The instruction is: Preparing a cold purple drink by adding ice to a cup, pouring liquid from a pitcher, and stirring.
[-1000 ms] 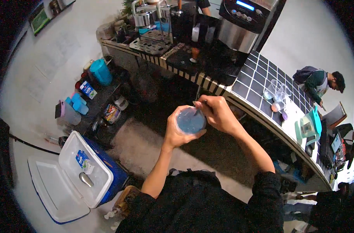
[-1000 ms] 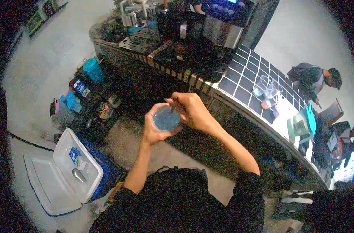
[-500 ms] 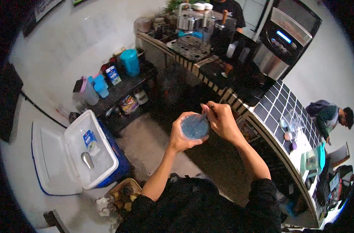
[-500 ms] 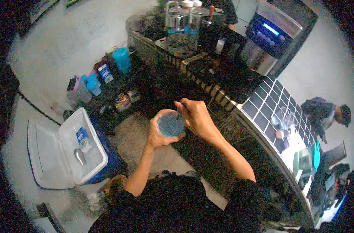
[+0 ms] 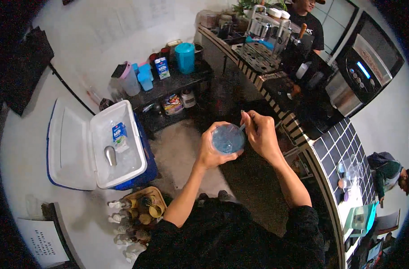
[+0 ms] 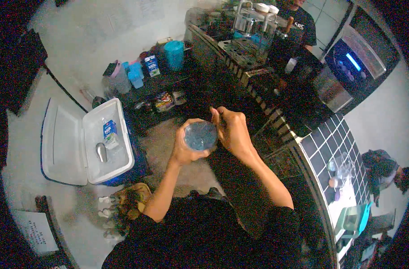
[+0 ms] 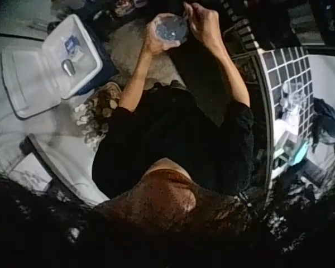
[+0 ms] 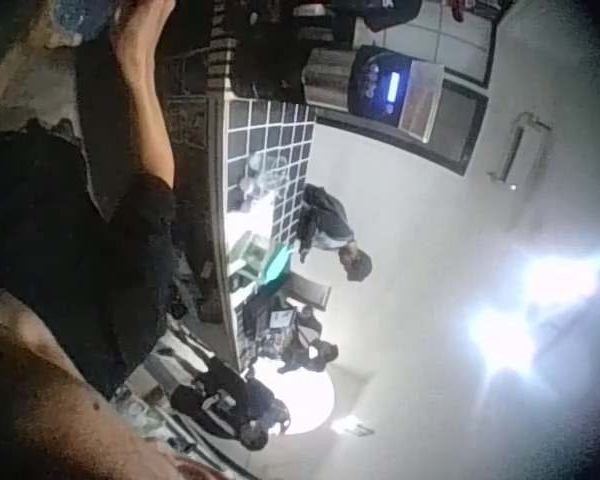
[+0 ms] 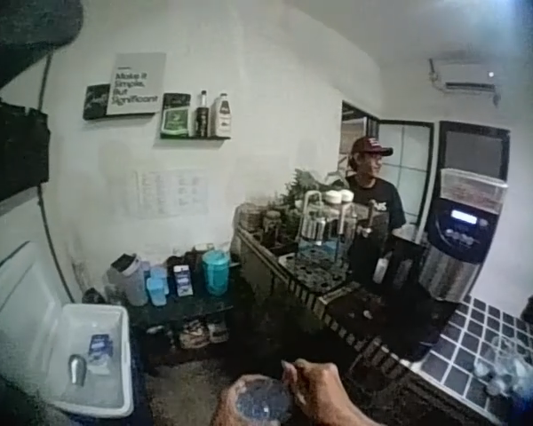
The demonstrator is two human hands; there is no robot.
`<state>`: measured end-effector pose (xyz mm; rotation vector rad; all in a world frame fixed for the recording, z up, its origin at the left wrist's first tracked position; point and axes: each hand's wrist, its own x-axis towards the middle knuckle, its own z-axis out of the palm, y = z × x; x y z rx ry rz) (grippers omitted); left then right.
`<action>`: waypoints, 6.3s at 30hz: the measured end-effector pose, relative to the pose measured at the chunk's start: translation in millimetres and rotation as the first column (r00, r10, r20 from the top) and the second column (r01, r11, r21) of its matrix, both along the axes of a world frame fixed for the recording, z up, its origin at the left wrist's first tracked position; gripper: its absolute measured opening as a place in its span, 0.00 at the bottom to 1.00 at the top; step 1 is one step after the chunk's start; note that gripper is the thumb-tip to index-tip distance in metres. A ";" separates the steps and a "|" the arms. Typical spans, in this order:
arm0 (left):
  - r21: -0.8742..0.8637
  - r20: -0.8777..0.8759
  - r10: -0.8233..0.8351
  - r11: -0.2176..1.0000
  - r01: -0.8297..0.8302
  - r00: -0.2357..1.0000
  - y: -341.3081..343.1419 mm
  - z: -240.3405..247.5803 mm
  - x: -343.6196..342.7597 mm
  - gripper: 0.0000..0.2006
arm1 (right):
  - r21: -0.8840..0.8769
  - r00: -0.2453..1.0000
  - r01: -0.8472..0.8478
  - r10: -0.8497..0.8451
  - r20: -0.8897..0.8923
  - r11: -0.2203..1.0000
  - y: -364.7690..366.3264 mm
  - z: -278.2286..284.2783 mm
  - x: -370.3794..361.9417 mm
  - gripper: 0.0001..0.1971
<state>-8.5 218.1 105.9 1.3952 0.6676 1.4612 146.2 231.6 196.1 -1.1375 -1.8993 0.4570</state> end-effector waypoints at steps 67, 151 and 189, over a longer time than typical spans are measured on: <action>0.042 -0.255 0.258 0.966 -0.256 0.932 -27.9 18.6 -55.6 0.34 | 0.003 0.924 -0.375 0.374 -0.074 0.927 30.1 14.2 -60.9 0.18; 0.028 -0.311 0.291 0.954 -0.298 0.904 -17.5 16.7 -98.2 0.34 | 0.102 0.913 -0.382 0.393 -0.114 0.918 44.7 -1.3 -112.9 0.19; 0.098 -0.295 0.311 0.950 -0.295 0.903 -16.5 19.3 -99.9 0.33 | 0.108 0.922 -0.342 0.355 -0.156 0.934 43.1 -6.6 -111.6 0.18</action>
